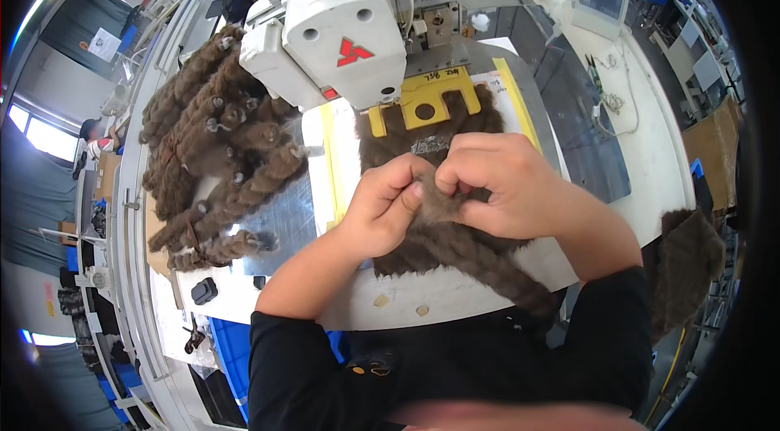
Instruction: Sewing fur panels together using an industrial sewing machine to manufacture bags or accessories.
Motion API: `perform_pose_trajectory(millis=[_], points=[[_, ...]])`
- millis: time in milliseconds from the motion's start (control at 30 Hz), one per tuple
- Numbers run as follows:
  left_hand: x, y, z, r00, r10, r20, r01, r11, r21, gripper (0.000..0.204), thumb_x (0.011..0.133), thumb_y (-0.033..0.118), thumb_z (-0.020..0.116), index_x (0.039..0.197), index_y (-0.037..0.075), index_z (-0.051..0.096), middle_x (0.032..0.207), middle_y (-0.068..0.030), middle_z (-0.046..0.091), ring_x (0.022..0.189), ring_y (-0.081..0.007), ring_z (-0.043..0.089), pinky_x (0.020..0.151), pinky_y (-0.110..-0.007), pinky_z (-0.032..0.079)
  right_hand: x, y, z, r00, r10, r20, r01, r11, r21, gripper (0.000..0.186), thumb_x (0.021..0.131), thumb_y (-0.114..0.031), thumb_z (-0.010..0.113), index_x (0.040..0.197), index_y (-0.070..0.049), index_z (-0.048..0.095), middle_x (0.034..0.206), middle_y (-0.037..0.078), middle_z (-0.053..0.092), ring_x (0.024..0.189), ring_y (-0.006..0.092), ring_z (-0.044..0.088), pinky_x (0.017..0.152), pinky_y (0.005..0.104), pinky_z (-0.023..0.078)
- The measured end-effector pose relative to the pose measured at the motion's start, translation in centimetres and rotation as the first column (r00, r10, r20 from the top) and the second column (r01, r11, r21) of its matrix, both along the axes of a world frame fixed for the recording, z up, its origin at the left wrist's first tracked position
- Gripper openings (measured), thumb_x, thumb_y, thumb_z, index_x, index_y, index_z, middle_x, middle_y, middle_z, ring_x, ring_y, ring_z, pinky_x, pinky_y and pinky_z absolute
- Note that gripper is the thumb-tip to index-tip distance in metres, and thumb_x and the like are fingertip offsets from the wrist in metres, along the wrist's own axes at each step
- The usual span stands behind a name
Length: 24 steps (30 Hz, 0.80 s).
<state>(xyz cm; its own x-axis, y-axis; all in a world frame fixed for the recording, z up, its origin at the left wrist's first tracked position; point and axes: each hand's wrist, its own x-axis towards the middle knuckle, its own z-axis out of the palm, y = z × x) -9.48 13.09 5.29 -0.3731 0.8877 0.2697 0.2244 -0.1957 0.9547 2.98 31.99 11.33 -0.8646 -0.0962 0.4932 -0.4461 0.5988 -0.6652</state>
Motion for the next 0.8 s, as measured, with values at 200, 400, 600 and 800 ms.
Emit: perform_pose_trajectory(millis=[200,400,600,800], points=[[0.3,-0.1,-0.3,0.994,0.016,0.107,-0.014,1.000,-0.017,0.015,0.109,0.012,0.050,0.111,0.001,0.060,0.095,-0.0025,0.061,0.085,-0.0105,0.054,0.079,-0.027,0.047,0.1,-0.3,-0.6,0.997,-0.026,0.069,0.031,0.997,-0.065,0.018,0.078,-0.003,0.078,0.086,-0.005,0.062,0.082,0.007,0.059,0.070,0.0265,0.061,0.062,0.0366,0.049],[0.4,0.2,-0.2,0.991,0.052,0.125,-0.053,0.999,0.001,0.017,0.111,0.012,0.048,0.114,0.001,0.061,0.100,-0.0006,0.063,0.090,-0.0085,0.054,0.082,-0.026,0.048,-0.3,0.2,-1.5,1.000,0.000,0.027,-0.001,0.998,0.063,0.022,0.079,-0.008,0.081,0.081,-0.007,0.059,0.079,0.007,0.057,0.067,0.0261,0.060,0.060,0.0352,0.048],[0.3,0.4,-0.1,0.970,0.077,0.229,-0.091,0.995,0.051,0.018,0.112,0.013,0.048,0.115,0.001,0.060,0.103,-0.0009,0.064,0.092,-0.0075,0.054,0.084,-0.025,0.047,-0.4,-0.6,-1.2,0.991,-0.136,0.001,0.135,0.987,-0.089,0.023,0.082,-0.014,0.083,0.084,-0.007,0.062,0.077,0.004,0.059,0.065,0.0223,0.060,0.059,0.0347,0.048],[0.7,0.4,-0.1,0.979,0.067,0.191,-0.068,0.998,-0.001,0.016,0.112,0.011,0.047,0.114,0.001,0.060,0.101,-0.0006,0.063,0.091,-0.0075,0.054,0.083,-0.024,0.047,-0.6,0.1,-1.0,0.995,-0.080,0.059,0.079,0.997,0.015,0.020,0.081,-0.013,0.084,0.087,-0.006,0.066,0.076,0.005,0.060,0.066,0.0225,0.061,0.059,0.0348,0.048]])
